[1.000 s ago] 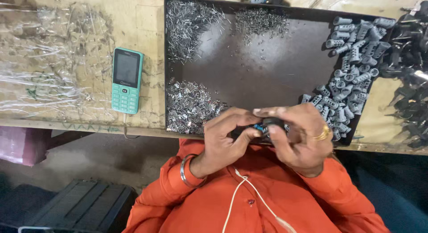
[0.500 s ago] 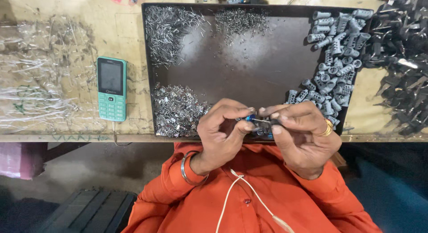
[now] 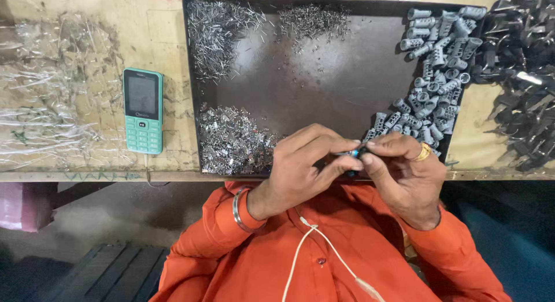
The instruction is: The person repeatedly picks small metal pins and gray plastic components from a tray, inserts the pins into the components, and places the assembled units back on the tray. The process is repeated continuously throughout the clip.
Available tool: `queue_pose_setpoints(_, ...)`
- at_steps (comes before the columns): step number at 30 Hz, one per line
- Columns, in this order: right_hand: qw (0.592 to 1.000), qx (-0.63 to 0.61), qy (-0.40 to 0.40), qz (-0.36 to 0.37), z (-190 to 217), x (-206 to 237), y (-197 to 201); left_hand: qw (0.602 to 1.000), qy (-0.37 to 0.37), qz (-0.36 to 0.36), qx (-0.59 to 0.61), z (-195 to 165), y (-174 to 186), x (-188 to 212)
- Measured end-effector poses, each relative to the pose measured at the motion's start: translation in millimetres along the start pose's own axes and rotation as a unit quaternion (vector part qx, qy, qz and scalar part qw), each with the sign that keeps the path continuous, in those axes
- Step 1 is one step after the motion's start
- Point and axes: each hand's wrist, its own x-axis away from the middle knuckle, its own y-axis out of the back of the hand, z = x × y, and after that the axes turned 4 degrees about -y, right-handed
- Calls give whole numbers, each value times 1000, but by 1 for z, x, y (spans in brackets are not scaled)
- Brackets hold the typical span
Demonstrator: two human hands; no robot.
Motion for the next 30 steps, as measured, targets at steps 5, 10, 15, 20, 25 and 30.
queue_pose_setpoints(5,929,230,80,-279,-17,-34,92,991,85,-69,79,-6,41,-12)
queue_pose_setpoints(10,793,560,191,-146,-13,-40,88,985,113,-97,-91,7,78,19)
queue_pose_setpoints(15,855,472,189,106,-14,-38,-7,991,121,-56,-11,7,60,44)
queue_pose_setpoints(20,898,405,119,121,12,-53,-37,988,132,-68,35,-2,51,39)
queue_pose_setpoints(25,958,-134,-203,155,51,-51,-64,992,82,-30,87,5,48,44)
queue_pose_setpoints(30,949,256,100,152,19,-92,-67,994,97,-33,46,20,68,55)
